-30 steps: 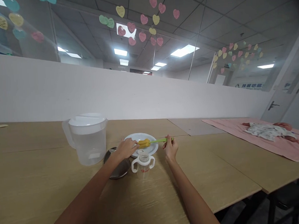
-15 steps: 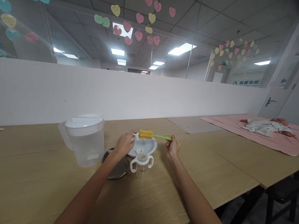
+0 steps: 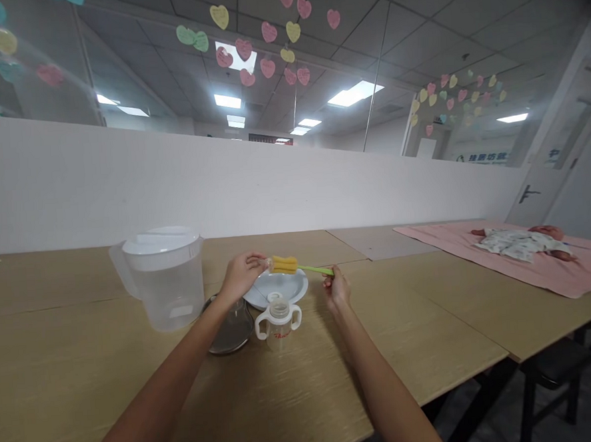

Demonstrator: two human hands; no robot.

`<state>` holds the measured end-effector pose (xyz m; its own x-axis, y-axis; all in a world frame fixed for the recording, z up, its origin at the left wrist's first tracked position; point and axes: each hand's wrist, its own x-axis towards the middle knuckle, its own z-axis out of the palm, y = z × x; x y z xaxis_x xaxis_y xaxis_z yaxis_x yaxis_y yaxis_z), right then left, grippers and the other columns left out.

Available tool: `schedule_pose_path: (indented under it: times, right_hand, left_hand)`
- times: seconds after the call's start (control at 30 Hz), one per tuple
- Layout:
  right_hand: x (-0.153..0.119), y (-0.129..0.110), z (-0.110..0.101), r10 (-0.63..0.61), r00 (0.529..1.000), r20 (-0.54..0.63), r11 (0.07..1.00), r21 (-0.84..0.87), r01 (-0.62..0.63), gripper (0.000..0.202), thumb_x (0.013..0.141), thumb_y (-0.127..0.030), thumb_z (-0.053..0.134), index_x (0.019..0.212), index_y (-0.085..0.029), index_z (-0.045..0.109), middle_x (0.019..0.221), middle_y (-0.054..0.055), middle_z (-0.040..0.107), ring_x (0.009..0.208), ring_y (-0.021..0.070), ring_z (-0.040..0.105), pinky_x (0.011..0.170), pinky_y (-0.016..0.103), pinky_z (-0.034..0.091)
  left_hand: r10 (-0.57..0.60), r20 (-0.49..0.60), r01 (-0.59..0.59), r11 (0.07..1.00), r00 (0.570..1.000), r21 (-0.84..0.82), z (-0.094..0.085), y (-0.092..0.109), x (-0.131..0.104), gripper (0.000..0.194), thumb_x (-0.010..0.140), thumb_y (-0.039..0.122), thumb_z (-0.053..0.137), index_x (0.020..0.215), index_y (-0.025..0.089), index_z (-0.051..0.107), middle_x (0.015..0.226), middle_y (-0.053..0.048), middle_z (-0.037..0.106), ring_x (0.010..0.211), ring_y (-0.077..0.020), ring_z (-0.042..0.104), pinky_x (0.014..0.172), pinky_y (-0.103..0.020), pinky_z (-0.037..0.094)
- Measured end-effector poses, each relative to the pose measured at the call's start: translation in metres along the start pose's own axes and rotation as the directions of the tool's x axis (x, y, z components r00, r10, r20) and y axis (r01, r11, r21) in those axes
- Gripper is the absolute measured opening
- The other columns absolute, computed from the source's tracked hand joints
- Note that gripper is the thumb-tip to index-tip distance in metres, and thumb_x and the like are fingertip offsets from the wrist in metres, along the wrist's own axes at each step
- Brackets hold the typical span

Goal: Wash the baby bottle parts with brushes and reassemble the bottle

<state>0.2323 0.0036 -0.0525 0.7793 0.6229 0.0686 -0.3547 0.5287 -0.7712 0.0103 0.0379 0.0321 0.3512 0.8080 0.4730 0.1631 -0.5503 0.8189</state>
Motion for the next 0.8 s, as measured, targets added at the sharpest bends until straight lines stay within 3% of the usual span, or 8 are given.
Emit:
schedule_pose_path:
  times: [0.13, 0.43, 0.8]
  right_hand:
    - [-0.0029, -0.0017, 0.0018, 0.052, 0.997, 0.064, 0.999, 0.013, -0.053, 0.023, 0.074, -0.039, 0.054, 0.07, -0.017, 0.049, 0.052, -0.004, 0.054, 0.032, 0.0019, 0.03, 0.033, 0.017, 0.029]
    - [0.001, -0.0042, -0.0031, 0.085, 0.99, 0.116, 0.993, 0.072, -0.093, 0.027, 0.078, -0.041, 0.051, 0.065, -0.02, 0.04, 0.047, -0.008, 0.042, 0.032, 0.0019, 0.027, 0.033, 0.016, 0.029]
    - [0.0008, -0.0037, -0.0029, 0.079, 0.992, 0.098, 0.988, 0.121, -0.091, 0.019, 0.081, -0.035, 0.049, 0.072, -0.019, 0.044, 0.057, -0.005, 0.054, 0.034, 0.0012, 0.031, 0.034, 0.013, 0.031]
  left_hand:
    - [0.045, -0.074, -0.04, 0.997, 0.996, 0.059, -0.0032, 0.005, -0.0019, 0.022, 0.064, 0.031, 0.064, 0.078, 0.015, 0.062, 0.089, -0.007, 0.069, 0.085, -0.0202, 0.064, 0.076, -0.032, 0.052]
    - [0.126, -0.094, -0.114, 0.985, 0.988, 0.132, -0.0029, 0.0009, 0.0, 0.018, 0.066, 0.028, 0.062, 0.079, 0.016, 0.066, 0.088, -0.005, 0.069, 0.082, -0.019, 0.064, 0.078, -0.031, 0.051]
    - [0.079, -0.056, -0.08, 0.996, 0.995, -0.023, -0.0014, 0.0095, -0.0023, 0.021, 0.063, 0.026, 0.065, 0.079, 0.013, 0.064, 0.091, -0.008, 0.069, 0.086, -0.0198, 0.063, 0.08, -0.033, 0.051]
